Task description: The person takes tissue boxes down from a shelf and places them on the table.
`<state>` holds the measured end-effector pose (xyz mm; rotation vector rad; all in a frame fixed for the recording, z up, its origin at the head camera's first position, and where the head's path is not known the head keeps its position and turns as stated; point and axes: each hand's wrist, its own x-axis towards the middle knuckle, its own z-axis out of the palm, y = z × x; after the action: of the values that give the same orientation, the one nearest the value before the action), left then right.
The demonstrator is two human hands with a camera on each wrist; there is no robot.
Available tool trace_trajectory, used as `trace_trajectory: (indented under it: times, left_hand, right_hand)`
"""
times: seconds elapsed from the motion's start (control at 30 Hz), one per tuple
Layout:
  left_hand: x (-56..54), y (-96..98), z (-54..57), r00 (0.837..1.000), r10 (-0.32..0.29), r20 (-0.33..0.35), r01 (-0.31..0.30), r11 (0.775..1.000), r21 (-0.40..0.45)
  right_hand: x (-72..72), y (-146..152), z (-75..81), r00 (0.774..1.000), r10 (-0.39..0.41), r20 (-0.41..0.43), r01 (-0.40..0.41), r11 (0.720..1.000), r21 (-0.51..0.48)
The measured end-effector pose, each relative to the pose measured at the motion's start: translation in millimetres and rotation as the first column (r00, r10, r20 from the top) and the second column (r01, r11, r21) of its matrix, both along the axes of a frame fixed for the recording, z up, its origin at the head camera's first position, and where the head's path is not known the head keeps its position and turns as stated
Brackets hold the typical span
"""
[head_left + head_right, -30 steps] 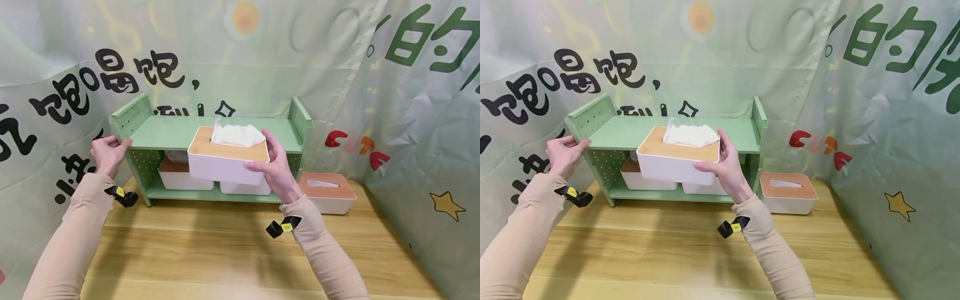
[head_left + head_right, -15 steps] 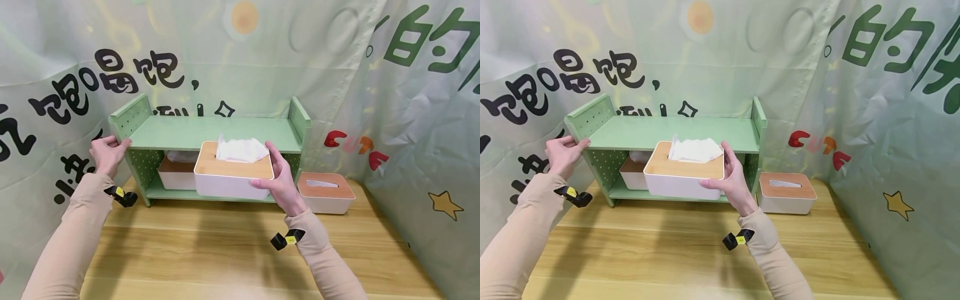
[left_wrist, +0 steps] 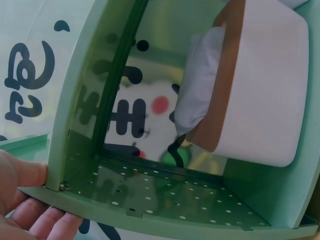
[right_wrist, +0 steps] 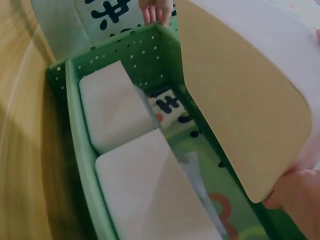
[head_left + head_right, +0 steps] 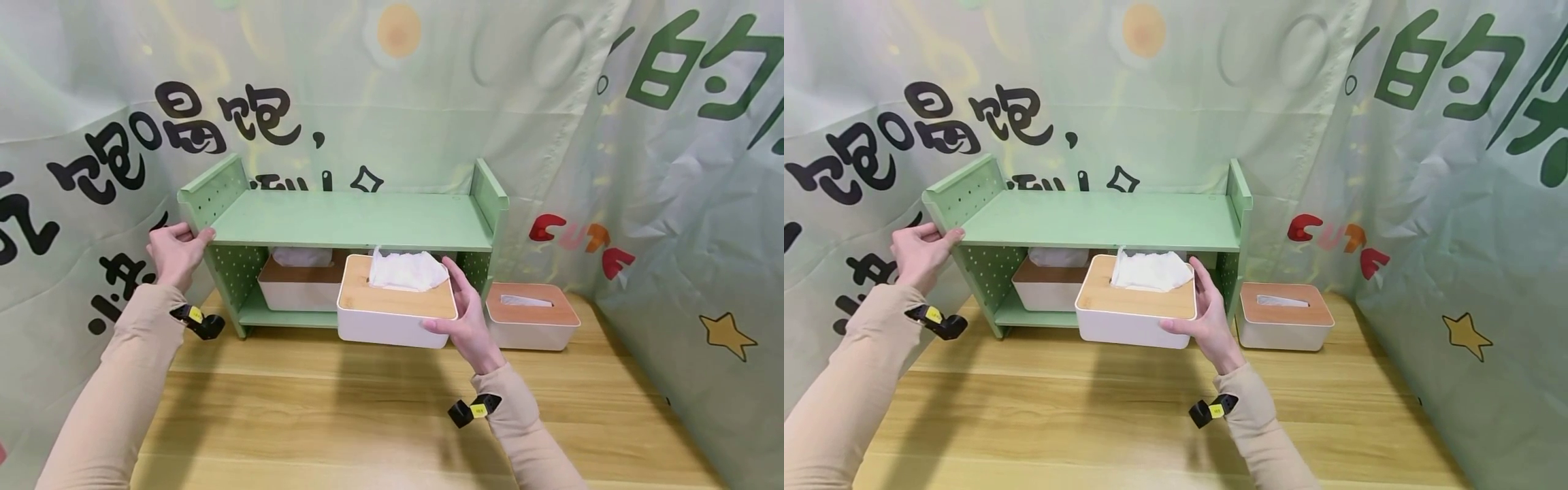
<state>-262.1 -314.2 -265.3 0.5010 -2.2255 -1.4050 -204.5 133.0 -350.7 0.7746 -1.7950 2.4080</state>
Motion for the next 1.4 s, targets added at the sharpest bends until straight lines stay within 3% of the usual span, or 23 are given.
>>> trace_trajectory:
  times: [0.4, 0.73, 1.2, 1.4]
  left_hand:
    - [0.2, -0.4, 0.5, 1.0, -0.007, -0.018, 0.008, 1.0, 0.02]
    - [-0.3, -0.4, 1.4, 1.0, 0.011, 0.015, -0.011, 1.0, -0.005]
    - [-0.3, -1.8, 0.3, 1.0, -0.006, -0.005, 0.006, 1.0, 0.0]
    - [-1.1, -2.3, -0.9, 0.999, -0.016, -0.03, 0.016, 1.0, 0.005]
  right_hand:
    - [2.1, 16.3, -28.4, 0.998, -0.039, -0.054, 0.042, 0.997, 0.061]
    - [7.8, 28.6, -43.8, 0.994, -0.043, -0.096, 0.051, 0.995, 0.08]
    - [21.4, 66.2, -56.8, 0.991, -0.061, -0.123, 0.079, 0.986, 0.147]
    - [25.8, 82.8, -59.9, 0.983, -0.058, -0.172, 0.078, 0.99, 0.117]
